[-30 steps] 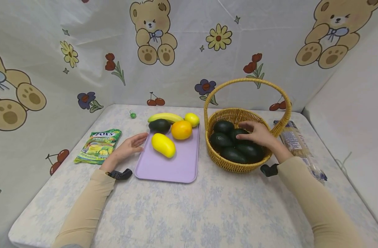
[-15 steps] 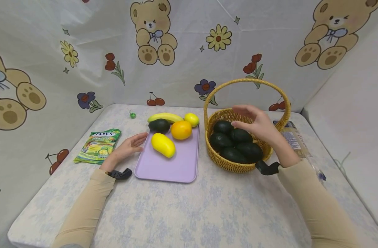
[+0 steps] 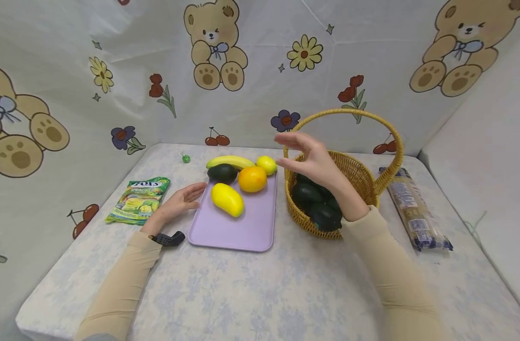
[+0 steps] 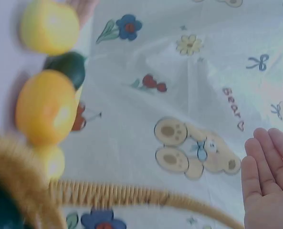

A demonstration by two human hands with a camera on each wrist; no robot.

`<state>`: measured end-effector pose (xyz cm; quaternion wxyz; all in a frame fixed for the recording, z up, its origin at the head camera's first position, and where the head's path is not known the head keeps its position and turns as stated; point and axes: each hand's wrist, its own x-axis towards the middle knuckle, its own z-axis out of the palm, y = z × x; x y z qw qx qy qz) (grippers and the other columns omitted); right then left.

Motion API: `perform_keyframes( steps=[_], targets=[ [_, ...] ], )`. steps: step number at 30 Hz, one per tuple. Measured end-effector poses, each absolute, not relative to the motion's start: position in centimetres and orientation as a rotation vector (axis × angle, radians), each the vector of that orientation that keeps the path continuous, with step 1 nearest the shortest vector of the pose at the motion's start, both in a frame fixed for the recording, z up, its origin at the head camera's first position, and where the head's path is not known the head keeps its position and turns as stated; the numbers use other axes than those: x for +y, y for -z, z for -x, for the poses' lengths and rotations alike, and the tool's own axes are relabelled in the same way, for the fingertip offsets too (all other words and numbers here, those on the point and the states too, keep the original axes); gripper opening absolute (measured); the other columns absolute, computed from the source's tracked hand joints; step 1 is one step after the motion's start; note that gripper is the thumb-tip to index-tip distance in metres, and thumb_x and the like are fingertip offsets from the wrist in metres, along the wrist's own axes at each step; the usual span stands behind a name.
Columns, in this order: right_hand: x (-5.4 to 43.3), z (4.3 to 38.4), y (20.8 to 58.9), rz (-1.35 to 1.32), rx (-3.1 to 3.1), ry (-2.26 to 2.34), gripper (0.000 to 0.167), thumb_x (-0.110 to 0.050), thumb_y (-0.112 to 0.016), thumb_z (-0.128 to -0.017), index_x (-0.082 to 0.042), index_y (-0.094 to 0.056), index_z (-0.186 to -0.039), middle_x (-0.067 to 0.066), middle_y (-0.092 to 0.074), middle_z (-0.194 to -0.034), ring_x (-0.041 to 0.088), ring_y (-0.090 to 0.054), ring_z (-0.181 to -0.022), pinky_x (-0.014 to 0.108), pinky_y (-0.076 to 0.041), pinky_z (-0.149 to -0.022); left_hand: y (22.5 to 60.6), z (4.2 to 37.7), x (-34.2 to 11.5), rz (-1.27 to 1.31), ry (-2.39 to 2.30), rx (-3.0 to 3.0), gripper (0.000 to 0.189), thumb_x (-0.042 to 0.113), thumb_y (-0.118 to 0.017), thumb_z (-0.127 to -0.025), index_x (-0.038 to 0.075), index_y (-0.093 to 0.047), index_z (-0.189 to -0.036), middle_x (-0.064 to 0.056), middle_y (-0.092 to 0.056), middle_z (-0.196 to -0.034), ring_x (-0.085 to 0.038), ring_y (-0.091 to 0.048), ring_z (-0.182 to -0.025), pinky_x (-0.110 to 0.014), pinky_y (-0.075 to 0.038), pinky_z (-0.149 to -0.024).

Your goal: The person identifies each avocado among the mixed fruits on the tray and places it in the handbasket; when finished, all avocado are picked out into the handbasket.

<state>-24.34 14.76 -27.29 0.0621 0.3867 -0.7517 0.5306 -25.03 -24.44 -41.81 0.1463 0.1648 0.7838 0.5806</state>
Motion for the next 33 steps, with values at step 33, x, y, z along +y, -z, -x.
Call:
perform_keyframes(
  steps=[33],
  targets=[
    [-0.2, 34.9, 35.2, -0.917, -2.734, -1.768, 0.053, -0.02, -0.069, -0.087, -0.003, -0.05, -0.134, 0.011, -0.053, -0.132, 0.024, -0.048, -0.122, 0.032, -0.041, -0.101, 44.0, 26.5, -25.0, -0.467, -1.655, 2.303, 0.065, -0.01, -0.053, -0.089, -0.005, -0.023, -0.146, -0.019, -0.024, -0.152, -0.031, -0.024, -0.138, -0.041, -0.025, -0.112]
  ],
)
